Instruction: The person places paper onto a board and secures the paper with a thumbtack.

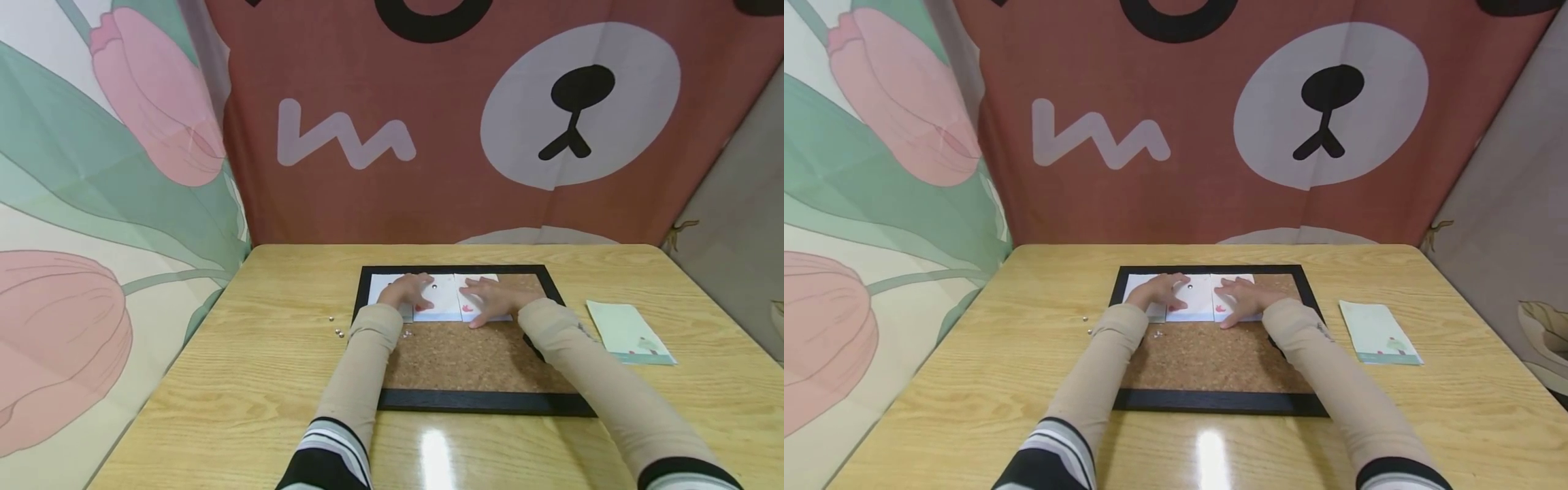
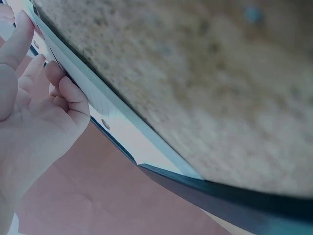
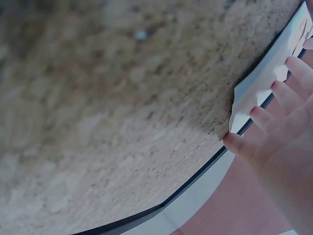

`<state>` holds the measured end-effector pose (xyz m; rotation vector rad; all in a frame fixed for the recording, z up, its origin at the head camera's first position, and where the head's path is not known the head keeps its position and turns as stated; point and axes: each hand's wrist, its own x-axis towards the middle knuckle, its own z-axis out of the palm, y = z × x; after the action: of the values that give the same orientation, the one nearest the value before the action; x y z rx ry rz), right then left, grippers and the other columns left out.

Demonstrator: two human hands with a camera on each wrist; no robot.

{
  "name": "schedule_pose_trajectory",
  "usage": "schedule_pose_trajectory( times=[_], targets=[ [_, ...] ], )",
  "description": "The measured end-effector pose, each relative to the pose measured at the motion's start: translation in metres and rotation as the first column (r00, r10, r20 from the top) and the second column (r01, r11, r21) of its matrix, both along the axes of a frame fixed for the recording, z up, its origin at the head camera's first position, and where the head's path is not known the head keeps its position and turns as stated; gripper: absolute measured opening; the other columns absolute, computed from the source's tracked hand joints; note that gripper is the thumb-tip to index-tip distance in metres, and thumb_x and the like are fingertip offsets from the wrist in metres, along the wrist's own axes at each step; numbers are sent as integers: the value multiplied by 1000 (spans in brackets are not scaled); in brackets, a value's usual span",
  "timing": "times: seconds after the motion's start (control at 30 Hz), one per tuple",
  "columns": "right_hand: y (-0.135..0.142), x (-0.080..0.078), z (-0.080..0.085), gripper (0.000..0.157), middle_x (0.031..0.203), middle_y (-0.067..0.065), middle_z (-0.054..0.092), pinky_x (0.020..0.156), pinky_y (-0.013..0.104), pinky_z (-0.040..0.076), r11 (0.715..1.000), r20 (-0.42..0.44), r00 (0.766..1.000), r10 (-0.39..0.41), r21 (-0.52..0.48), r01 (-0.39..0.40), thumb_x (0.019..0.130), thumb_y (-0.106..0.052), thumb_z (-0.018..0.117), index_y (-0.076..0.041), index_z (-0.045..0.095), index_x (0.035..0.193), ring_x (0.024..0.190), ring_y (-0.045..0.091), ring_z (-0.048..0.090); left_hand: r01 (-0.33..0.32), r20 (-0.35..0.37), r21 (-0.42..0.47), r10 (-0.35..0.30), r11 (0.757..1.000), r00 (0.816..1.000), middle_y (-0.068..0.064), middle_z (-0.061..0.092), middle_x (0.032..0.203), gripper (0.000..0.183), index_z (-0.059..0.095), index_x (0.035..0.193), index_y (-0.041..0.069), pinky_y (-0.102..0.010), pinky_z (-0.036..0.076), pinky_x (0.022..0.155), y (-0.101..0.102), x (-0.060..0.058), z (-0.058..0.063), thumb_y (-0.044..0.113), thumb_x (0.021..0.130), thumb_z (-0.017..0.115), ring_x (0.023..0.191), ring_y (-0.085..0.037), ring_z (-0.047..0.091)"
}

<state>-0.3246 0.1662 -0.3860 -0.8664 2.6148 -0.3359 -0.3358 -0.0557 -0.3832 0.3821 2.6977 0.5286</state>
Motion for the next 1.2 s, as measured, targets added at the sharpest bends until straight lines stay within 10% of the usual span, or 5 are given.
schedule_pose_trajectory(
  times=[1.2],
  targets=[
    [3, -9, -2, 57, 136, 29, 27, 99, 53, 21, 989, 10, 997, -80, -124, 81, 82, -17, 66, 5, 43, 129, 125, 42, 23, 20, -16, -37, -21, 999, 1000, -2, 40, 136, 66, 36, 137, 25, -33, 33, 95, 0, -3, -1, 36, 79, 67, 110, -17, 43]
  ],
)
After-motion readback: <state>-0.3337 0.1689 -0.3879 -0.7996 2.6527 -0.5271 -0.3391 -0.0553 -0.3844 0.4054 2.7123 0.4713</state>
